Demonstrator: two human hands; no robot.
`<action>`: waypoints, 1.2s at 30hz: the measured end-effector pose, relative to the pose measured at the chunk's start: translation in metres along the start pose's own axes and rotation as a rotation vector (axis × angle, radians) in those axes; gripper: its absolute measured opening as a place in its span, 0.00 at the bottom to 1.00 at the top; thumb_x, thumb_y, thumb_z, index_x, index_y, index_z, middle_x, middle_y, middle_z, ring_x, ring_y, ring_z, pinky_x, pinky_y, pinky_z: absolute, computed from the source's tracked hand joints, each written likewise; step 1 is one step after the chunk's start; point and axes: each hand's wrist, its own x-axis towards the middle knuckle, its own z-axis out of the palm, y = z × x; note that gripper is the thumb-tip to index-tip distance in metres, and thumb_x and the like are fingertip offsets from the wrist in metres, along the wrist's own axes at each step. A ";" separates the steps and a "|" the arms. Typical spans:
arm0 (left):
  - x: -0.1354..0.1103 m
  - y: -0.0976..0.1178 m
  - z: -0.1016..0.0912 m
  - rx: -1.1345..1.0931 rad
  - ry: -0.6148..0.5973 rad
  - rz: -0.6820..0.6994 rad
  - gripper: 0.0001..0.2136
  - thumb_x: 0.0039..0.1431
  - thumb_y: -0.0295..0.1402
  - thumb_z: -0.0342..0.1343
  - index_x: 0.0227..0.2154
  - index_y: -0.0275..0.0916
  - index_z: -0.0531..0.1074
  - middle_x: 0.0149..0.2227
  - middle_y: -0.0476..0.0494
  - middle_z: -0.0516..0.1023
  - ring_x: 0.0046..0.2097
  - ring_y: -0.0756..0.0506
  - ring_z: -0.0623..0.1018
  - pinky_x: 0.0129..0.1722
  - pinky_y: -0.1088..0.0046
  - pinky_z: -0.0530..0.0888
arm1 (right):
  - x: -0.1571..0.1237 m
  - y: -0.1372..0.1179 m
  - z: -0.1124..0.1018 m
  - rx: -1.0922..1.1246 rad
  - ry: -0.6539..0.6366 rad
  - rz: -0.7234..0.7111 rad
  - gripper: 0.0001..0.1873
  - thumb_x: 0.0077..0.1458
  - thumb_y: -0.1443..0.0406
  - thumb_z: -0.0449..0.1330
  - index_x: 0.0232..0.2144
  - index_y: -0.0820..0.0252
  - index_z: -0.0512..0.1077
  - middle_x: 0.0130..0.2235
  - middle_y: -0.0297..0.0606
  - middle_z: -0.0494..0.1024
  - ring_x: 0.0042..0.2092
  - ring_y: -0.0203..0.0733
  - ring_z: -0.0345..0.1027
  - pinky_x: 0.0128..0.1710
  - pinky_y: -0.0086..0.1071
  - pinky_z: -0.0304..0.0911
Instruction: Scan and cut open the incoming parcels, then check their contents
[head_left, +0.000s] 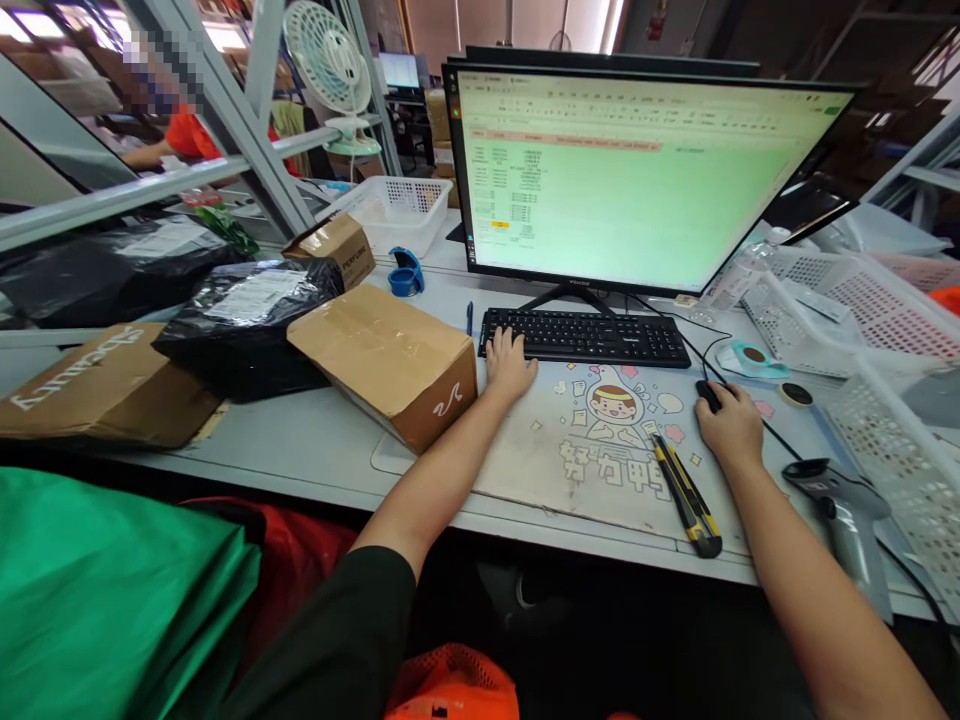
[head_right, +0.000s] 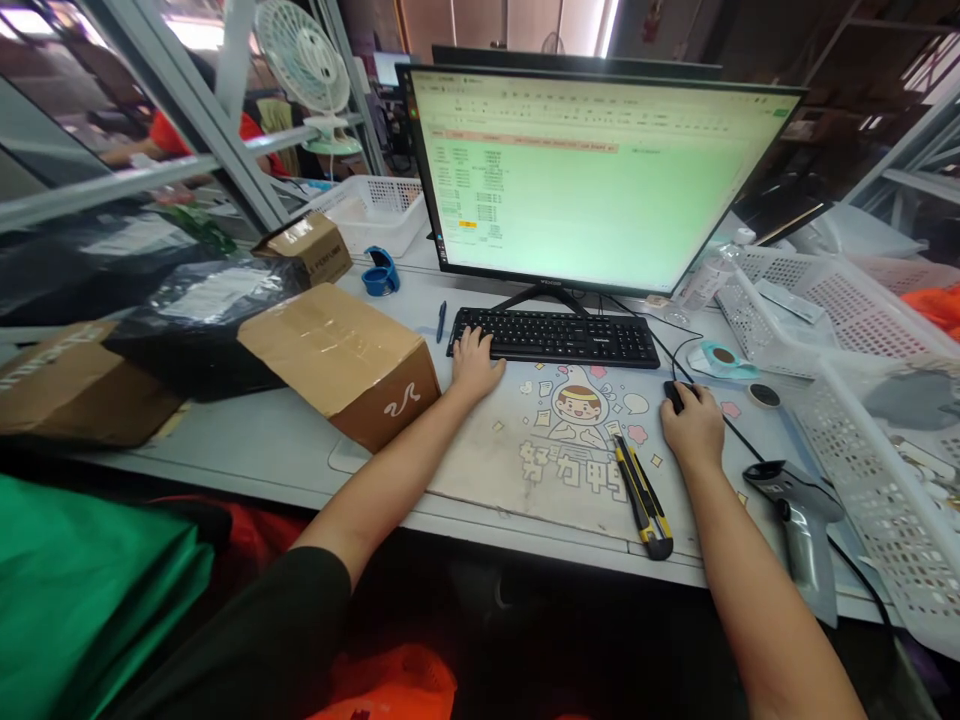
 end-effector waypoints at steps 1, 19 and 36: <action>0.000 0.000 0.000 -0.003 0.005 -0.005 0.32 0.67 0.39 0.55 0.71 0.31 0.63 0.77 0.30 0.55 0.80 0.32 0.50 0.79 0.47 0.50 | 0.000 -0.001 -0.001 -0.002 -0.008 -0.001 0.31 0.61 0.56 0.55 0.58 0.68 0.80 0.60 0.58 0.77 0.60 0.61 0.72 0.65 0.53 0.66; -0.004 0.002 -0.003 -0.012 0.011 0.054 0.30 0.66 0.43 0.57 0.68 0.38 0.69 0.76 0.31 0.57 0.80 0.30 0.50 0.78 0.43 0.52 | -0.001 0.001 0.002 -0.009 0.033 0.004 0.30 0.61 0.55 0.55 0.57 0.65 0.81 0.60 0.56 0.77 0.59 0.60 0.73 0.62 0.51 0.69; -0.001 -0.001 0.004 0.002 -0.012 0.059 0.31 0.66 0.43 0.56 0.69 0.39 0.67 0.77 0.31 0.55 0.80 0.30 0.50 0.78 0.41 0.49 | -0.003 -0.001 -0.001 -0.009 0.016 0.046 0.29 0.59 0.56 0.56 0.56 0.63 0.81 0.60 0.53 0.78 0.59 0.60 0.72 0.63 0.50 0.67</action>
